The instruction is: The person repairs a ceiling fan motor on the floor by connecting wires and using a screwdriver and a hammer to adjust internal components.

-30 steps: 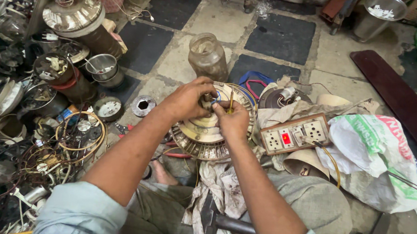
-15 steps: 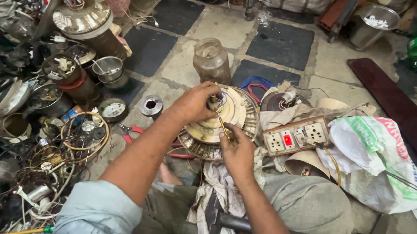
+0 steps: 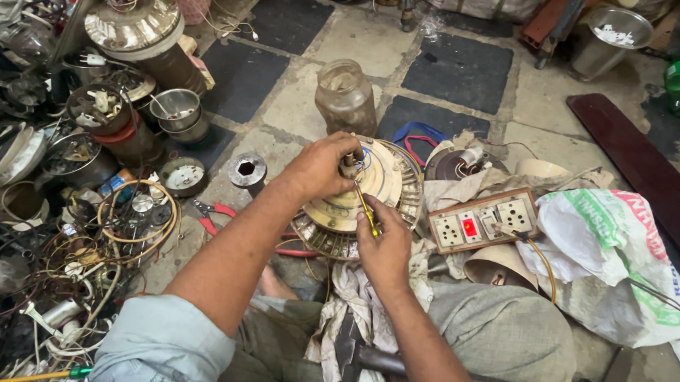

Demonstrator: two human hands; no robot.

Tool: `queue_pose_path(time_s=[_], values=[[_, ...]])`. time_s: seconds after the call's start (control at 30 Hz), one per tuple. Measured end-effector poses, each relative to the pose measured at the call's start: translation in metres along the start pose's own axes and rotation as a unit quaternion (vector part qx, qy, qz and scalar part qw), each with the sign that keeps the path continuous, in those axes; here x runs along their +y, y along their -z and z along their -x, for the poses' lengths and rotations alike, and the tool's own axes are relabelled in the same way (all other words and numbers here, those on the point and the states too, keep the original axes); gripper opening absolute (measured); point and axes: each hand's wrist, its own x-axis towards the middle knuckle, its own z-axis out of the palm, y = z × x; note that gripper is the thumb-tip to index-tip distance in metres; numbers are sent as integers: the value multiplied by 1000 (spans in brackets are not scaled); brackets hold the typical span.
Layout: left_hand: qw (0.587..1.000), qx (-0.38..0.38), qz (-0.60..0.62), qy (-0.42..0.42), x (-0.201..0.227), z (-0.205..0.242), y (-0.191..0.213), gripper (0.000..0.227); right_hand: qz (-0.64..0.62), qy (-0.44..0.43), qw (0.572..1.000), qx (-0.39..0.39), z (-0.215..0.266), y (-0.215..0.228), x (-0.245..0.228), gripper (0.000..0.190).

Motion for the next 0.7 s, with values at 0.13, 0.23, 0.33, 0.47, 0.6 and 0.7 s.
queue_pose_path(time_s=[0.13, 0.23, 0.33, 0.47, 0.6, 0.7], values=[[1000, 1, 2, 6, 0, 1, -1, 51, 31, 22, 999, 16, 1, 1, -3, 34], [1000, 2, -3, 8, 2, 1, 0, 51, 68, 25, 997, 27, 3, 0, -6, 37], [1000, 0, -1, 13, 4, 1, 2, 52, 102, 18, 994, 34, 4, -2, -10, 41], [999, -16, 2, 46, 9, 2, 4, 51, 125, 11, 992, 26, 3, -1, -15, 42], [1000, 6, -7, 18, 8, 2, 2, 52, 180, 41, 982, 30, 2, 0, -19, 40], [1000, 3, -7, 25, 7, 2, 2, 51, 264, 102, 958, 33, -1, 1, -22, 37]])
